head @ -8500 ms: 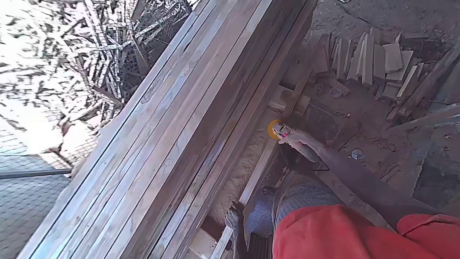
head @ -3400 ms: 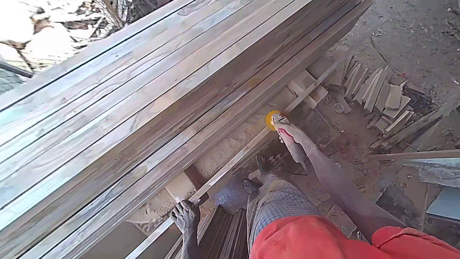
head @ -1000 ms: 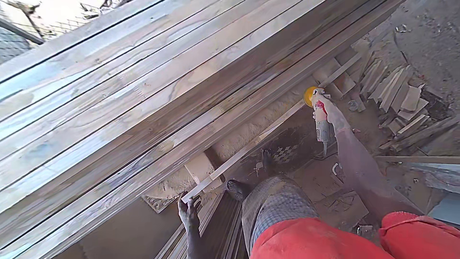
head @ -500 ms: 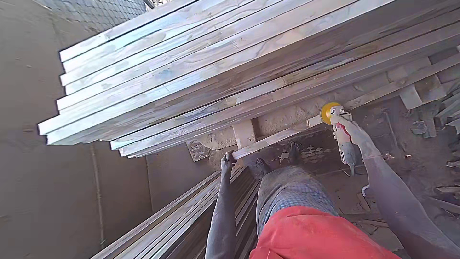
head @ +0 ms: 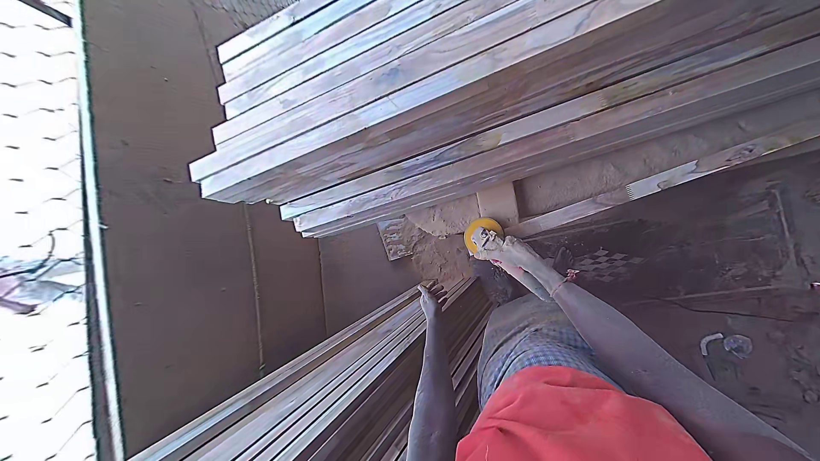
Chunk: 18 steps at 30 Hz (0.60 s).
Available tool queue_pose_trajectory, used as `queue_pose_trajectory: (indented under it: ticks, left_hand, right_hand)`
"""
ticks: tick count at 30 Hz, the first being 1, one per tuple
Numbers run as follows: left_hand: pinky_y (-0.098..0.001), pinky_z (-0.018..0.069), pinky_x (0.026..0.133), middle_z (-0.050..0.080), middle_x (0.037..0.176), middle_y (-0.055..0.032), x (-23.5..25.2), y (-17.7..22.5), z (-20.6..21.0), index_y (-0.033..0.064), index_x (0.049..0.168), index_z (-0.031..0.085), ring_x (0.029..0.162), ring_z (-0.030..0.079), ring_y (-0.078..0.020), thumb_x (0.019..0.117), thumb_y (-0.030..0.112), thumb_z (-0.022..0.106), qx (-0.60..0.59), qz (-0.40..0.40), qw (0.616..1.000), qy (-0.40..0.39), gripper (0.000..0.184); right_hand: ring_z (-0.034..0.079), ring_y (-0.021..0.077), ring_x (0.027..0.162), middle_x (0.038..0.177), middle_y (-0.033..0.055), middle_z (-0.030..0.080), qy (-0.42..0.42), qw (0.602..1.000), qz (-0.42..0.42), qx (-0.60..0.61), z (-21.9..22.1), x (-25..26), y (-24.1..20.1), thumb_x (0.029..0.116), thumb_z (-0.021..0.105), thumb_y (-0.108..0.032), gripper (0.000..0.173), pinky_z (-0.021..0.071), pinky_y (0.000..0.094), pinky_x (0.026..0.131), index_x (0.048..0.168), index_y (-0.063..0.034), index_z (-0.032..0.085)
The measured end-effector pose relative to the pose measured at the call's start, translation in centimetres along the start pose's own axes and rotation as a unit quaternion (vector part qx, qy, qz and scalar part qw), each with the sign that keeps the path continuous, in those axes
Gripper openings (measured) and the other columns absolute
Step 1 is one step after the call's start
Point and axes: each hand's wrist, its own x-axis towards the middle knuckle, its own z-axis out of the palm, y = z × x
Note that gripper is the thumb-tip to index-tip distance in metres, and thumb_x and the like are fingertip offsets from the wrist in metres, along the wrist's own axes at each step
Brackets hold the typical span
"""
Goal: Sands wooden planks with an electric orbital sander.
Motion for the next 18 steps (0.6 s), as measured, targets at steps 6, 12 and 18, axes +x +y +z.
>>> queue_pose_trajectory:
  ticks: [6,12,18]
  left_hand:
    - [-0.0517,0.0552,0.089,0.065,0.13,-0.0227,-0.4,2.6,4.1,0.0028,0.145,0.05,0.112,0.067,-0.0335,0.1027,0.068,-0.003,-0.106,-0.005,0.991,-0.088,0.094]
    - [-0.0479,0.0562,0.093,0.069,0.121,-0.0224,-0.2,6.4,11.7,-0.0056,0.13,0.061,0.108,0.069,-0.0291,0.1129,0.047,0.012,-0.006,0.136,0.971,-0.197,0.074]
    - [-0.0669,0.0374,0.103,0.076,0.103,-0.0138,-3.2,6.9,16.2,0.0065,0.1,0.078,0.112,0.068,-0.0334,0.1081,0.039,0.042,0.434,0.399,0.808,0.01,0.049]
  right_hand:
    - [0.068,0.0266,0.1,0.105,0.0126,0.072,0.004,0.999,-0.028,0.038,1.5,-0.8,-2.2,0.0751,0.073,-0.076,0.078,0.0528,0.0535,0.092,0.11,-0.0068,0.071]
    - [0.068,0.0216,0.078,0.091,0.0092,0.071,0.077,0.986,0.04,0.146,-3.8,0.1,8.0,0.0716,0.076,-0.076,0.077,0.0581,0.0473,0.075,0.111,-0.0097,0.07]
    - [0.067,0.0183,0.075,0.09,0.0061,0.069,0.139,0.94,0.078,0.303,-12.9,-4.0,14.4,0.0794,0.071,-0.074,0.069,0.0581,0.0403,0.07,0.115,-0.0149,0.069]
